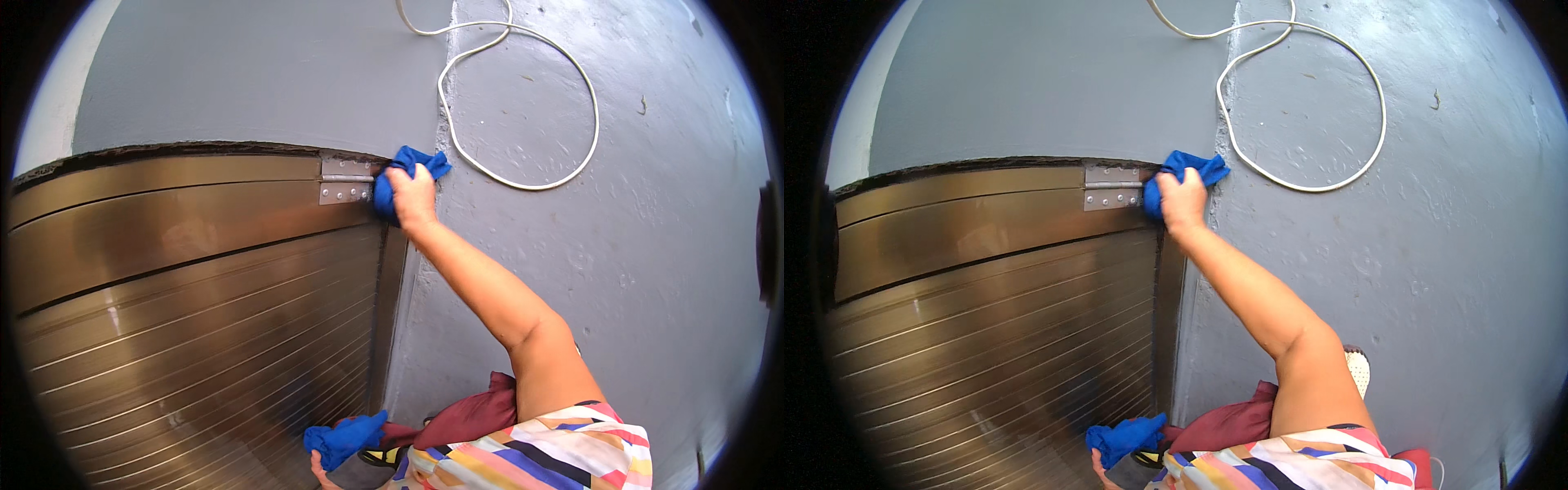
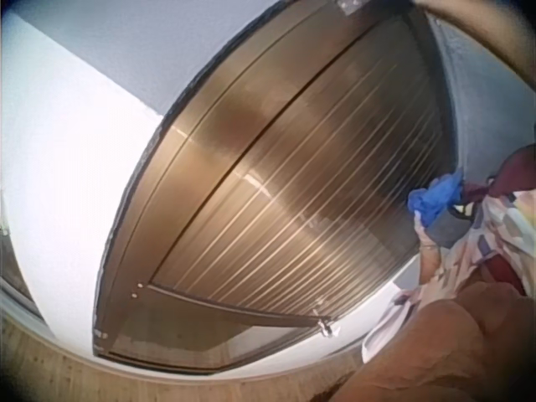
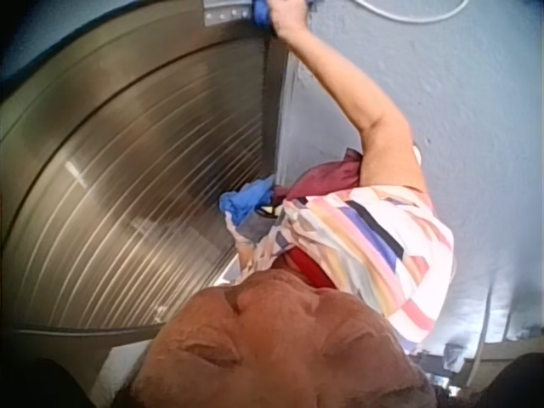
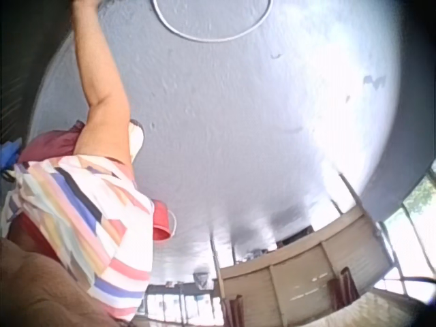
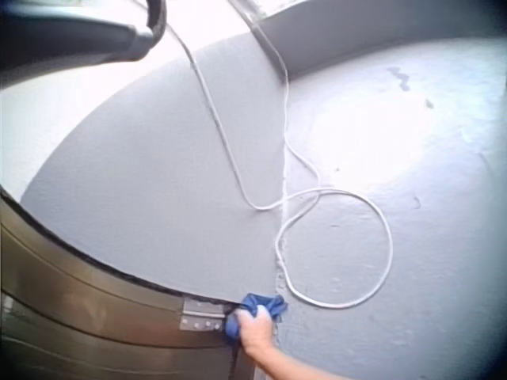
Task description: The person wipes a large, ribbed metallic surface with a blue cloth, moving systematically from the top edge downward. They use both hands to hold and adjust the cloth while cleaning the vertical surface.
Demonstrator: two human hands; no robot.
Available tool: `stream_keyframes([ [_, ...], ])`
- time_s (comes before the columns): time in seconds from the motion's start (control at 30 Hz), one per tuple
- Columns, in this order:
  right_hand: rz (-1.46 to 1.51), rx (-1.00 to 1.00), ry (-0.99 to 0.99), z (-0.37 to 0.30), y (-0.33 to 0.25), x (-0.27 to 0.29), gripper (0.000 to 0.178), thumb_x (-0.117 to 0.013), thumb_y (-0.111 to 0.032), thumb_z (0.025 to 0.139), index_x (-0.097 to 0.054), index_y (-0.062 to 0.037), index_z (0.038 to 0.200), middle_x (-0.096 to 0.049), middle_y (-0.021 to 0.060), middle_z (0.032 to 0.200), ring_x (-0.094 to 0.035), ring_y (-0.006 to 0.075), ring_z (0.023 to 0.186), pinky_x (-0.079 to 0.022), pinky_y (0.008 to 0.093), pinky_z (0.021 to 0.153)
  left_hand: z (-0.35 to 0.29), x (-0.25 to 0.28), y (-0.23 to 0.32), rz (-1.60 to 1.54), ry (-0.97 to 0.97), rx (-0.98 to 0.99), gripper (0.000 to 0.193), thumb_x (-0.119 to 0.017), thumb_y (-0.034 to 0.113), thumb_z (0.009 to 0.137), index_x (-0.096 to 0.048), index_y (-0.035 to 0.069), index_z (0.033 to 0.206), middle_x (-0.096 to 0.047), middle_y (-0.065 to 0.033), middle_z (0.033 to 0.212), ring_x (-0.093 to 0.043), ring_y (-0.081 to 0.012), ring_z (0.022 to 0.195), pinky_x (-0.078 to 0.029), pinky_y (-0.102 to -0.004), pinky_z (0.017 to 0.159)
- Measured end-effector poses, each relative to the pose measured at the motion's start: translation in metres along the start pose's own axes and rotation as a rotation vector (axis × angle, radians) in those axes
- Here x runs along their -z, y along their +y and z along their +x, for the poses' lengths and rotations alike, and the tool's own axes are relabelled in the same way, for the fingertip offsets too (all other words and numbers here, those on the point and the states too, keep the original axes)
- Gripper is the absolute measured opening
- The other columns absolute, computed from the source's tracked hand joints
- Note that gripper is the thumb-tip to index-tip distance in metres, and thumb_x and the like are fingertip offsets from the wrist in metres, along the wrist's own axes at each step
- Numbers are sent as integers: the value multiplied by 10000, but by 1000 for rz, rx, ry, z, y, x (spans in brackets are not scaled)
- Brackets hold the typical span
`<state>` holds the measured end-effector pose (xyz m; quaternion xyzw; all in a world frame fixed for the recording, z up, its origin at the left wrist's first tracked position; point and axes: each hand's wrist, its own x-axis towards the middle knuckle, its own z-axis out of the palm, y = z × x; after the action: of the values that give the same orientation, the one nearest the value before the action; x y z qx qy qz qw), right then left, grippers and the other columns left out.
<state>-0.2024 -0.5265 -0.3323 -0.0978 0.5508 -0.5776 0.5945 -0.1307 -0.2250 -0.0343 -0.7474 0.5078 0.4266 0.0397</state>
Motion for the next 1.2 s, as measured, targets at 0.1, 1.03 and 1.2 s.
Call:
stream_keyframes([
  [0.1,-16,-307,108,38,47,24,183,-702,-142,772,-595,-11,842,-624,67,820,-578,166,705,-491,342,659,-19,-9,-29,-711,67,-14,664,-481,477,905,-505,-55,1301,-591,-238,1190,-596,-314,1063,-467,-411,903],
  [1.03,-252,-60,267,39,63,26,352,-727,-303,742,-579,13,783,-649,235,816,-624,390,781,-479,449,744,-61,-16,-168,-1271,354,172,740,-491,555,893,-409,24,1402,-511,-191,1345,-521,-347,1197,-377,-468,1041],
  [1.2,-465,-55,257,31,53,22,292,-714,-249,815,-623,24,866,-671,203,854,-643,307,814,-484,420,783,-62,-19,-176,-1291,377,164,756,-493,569,891,-392,38,1420,-497,-183,1372,-508,-353,1221,-361,-478,1066],
])
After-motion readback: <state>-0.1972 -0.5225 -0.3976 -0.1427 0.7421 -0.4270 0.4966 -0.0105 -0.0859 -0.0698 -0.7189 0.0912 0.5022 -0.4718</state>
